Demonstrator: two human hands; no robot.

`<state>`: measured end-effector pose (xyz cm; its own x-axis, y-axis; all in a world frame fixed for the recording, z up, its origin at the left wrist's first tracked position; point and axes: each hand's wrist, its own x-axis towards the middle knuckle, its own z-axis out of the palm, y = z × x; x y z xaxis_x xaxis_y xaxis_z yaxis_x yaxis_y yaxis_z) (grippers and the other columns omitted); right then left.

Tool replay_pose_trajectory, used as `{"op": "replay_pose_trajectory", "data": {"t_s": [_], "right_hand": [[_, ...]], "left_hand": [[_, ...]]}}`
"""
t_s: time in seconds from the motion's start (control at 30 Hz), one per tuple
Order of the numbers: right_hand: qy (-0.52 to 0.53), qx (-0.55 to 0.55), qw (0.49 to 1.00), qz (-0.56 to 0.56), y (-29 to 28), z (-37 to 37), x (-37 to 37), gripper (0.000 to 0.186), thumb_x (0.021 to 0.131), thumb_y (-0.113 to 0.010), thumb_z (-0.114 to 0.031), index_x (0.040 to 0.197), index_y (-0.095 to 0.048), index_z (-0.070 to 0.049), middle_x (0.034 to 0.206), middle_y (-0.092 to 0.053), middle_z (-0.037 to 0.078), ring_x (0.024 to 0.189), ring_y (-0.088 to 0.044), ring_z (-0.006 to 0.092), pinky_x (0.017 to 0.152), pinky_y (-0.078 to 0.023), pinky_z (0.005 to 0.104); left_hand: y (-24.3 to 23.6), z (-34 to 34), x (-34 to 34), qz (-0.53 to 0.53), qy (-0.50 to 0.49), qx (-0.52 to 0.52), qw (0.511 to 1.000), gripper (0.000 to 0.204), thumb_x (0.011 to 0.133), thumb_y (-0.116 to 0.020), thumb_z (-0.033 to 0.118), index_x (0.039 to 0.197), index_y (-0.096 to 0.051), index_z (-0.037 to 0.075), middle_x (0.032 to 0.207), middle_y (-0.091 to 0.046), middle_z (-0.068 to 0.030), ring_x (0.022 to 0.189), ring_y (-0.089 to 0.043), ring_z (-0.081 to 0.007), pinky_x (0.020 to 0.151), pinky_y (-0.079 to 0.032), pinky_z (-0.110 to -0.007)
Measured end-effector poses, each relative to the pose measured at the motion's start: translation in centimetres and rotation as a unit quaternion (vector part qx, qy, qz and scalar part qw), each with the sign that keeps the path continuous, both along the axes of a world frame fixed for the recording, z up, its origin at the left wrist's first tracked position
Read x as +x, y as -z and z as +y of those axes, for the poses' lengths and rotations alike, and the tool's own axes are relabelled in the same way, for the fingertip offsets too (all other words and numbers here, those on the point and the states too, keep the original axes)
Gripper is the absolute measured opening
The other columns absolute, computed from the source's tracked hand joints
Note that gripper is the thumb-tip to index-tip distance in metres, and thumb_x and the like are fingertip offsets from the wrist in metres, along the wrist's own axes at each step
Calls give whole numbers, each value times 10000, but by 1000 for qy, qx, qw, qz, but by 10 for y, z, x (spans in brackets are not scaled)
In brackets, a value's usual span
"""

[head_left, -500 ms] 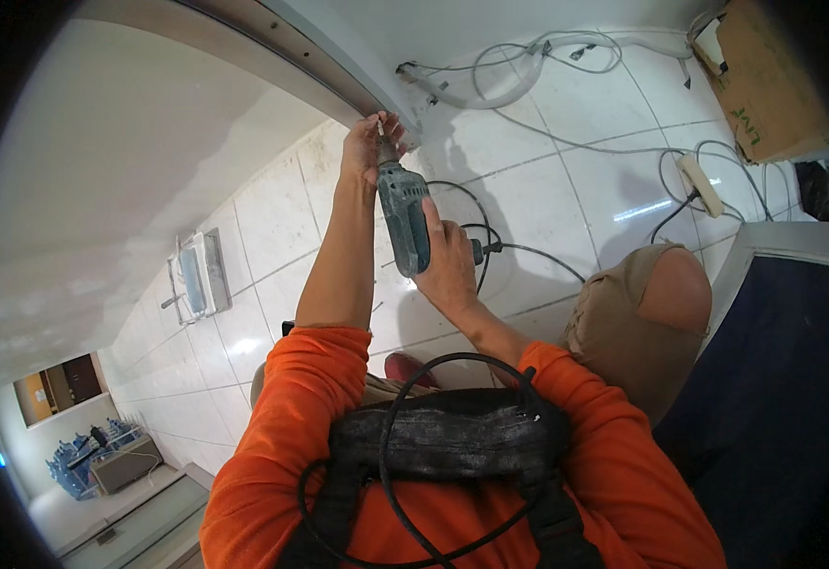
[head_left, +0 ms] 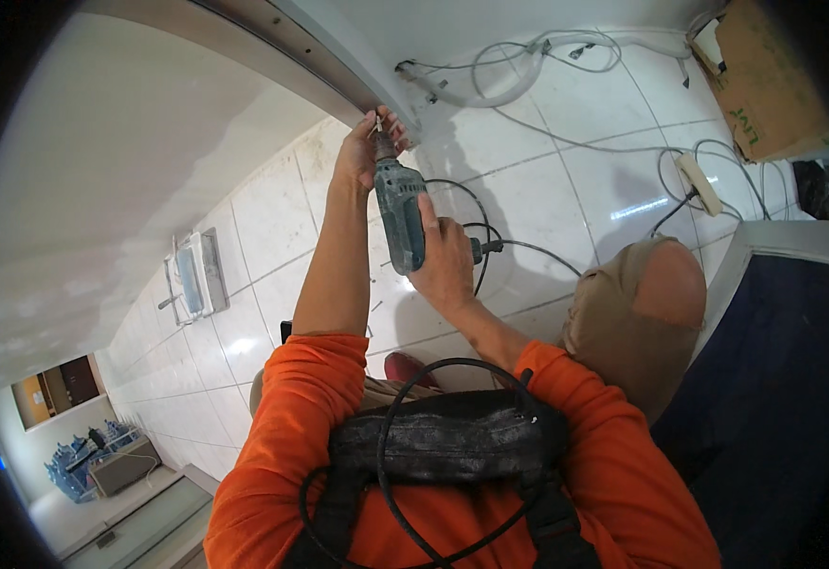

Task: The person uses a drill to make holes in a wall frame and subsequently inserts screws into the holes by hand.

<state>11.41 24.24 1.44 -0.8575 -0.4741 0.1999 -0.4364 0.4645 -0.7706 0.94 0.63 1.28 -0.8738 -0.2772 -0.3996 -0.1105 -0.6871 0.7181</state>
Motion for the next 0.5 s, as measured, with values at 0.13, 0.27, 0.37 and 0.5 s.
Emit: {"op": "replay_pose_trajectory", "data": {"t_s": [0.13,0.27,0.37,0.5], "right_hand": [[11,-6,1000,18,4,-2,-2,1050,747,-828,-146,1621,-248,-97,1099,-566,203,1054,-579,406,933,-474,508],[-6,12,1000,-9,0,-1,-1,1042,758,-823,-153,1622,-243,-97,1103,-568,204,1052,-582,406,931,-474,506],[3,17,1000,-9,-2,0,1,1044,760,-824,-157,1623,-240,-99,1113,-568,208,1060,-580,404,929,-473,505],[7,-15,1000,9,-1,2,4,1051,756,-823,-149,1624,-232,-107,1121,-571,205,1058,-575,405,931,-468,513]], "left_hand": [[-3,0,-5,-19,-8,-57,998,206,1019,-629,329,1077,-698,143,1098,-689,-18,1059,-637,-231,889,-528,-411],[-4,-1,-6,-33,-27,-76,996,189,1047,-586,323,1024,-687,165,1094,-689,7,1058,-629,-213,853,-519,-393],[-3,1,-5,-30,-20,-72,997,194,1050,-574,313,988,-669,156,1083,-692,-6,1081,-629,-229,863,-522,-407],[-10,1,-4,0,6,-40,999,183,947,-724,353,948,-720,170,1112,-709,11,1187,-616,-252,1015,-488,-455]]}}
